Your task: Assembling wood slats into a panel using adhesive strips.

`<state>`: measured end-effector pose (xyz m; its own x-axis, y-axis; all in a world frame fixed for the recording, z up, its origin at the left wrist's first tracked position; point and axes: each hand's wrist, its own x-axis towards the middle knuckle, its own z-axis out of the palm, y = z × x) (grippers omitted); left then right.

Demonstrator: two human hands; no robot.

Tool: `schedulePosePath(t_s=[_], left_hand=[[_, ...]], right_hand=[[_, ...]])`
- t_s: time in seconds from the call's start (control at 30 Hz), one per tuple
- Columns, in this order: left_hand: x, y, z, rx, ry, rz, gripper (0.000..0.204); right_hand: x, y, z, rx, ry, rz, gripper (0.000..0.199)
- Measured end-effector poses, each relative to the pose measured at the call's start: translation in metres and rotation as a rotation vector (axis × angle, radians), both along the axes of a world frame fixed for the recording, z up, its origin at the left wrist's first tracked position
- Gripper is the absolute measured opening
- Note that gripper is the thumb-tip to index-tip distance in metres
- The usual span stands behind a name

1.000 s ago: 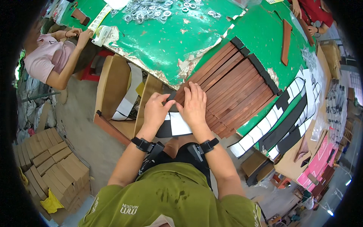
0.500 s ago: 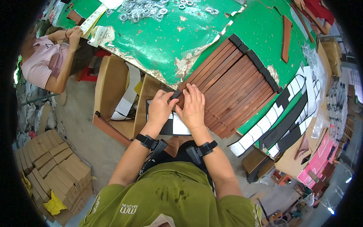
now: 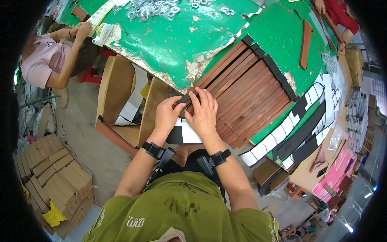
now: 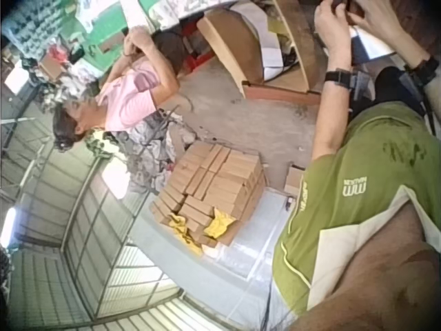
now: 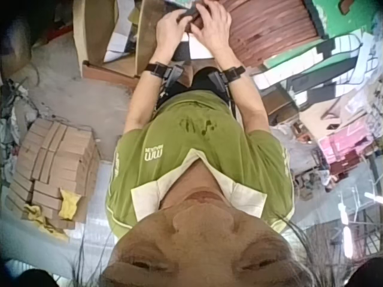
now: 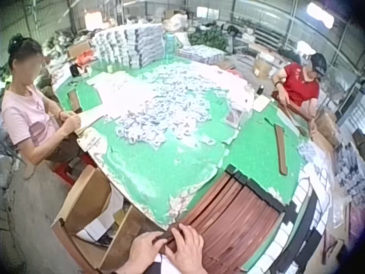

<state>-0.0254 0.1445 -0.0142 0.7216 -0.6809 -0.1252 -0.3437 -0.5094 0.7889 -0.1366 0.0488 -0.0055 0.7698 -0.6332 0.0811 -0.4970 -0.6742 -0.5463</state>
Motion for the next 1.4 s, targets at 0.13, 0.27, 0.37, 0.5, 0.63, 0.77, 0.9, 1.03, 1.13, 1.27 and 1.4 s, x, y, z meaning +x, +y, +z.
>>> schedulePosePath(t_s=[0.13,0.27,0.37,0.5,0.63,0.77,0.9,1.03,1.13,1.27,1.4], left_hand=[[0.004,-0.002,0.002,0.001,0.015,0.023,0.025],[0.006,-0.003,0.003,0.083,-0.099,-0.004,0.024],[0.004,-0.005,0.010,0.081,-0.193,0.008,0.024],[0.004,-0.007,0.009,0.064,-0.195,0.004,0.025],[0.005,-0.007,0.005,0.064,-0.176,0.042,0.025],[0.006,-0.004,-0.003,0.037,-0.189,0.067,0.025],[0.006,-0.003,-0.005,0.040,-0.222,0.054,0.026],[0.004,-0.003,-0.007,0.028,-0.205,0.071,0.025],[0.003,-0.006,-0.004,0.026,-0.170,0.076,0.024],[0.004,-0.006,0.000,0.049,-0.171,0.056,0.022],[0.005,-0.005,0.001,0.075,-0.280,-0.006,0.023]], right_hand=[[0.000,0.000,0.004,0.034,0.004,0.001,0.069],[0.001,-0.001,0.005,0.023,0.032,0.010,0.071],[0.001,-0.004,0.008,0.030,0.065,0.015,0.073],[0.002,-0.009,0.011,0.041,0.077,0.051,0.075],[0.002,-0.011,0.009,0.046,0.092,0.074,0.077],[0.004,-0.011,0.010,0.039,0.106,0.079,0.076],[0.003,-0.011,0.009,0.041,0.108,0.085,0.075],[0.002,-0.012,0.012,0.034,0.144,0.106,0.076],[0.000,-0.013,0.012,0.026,0.151,0.105,0.076],[0.000,-0.012,0.010,0.017,0.142,0.106,0.076],[0.002,-0.010,0.010,0.008,0.122,0.094,0.078]])
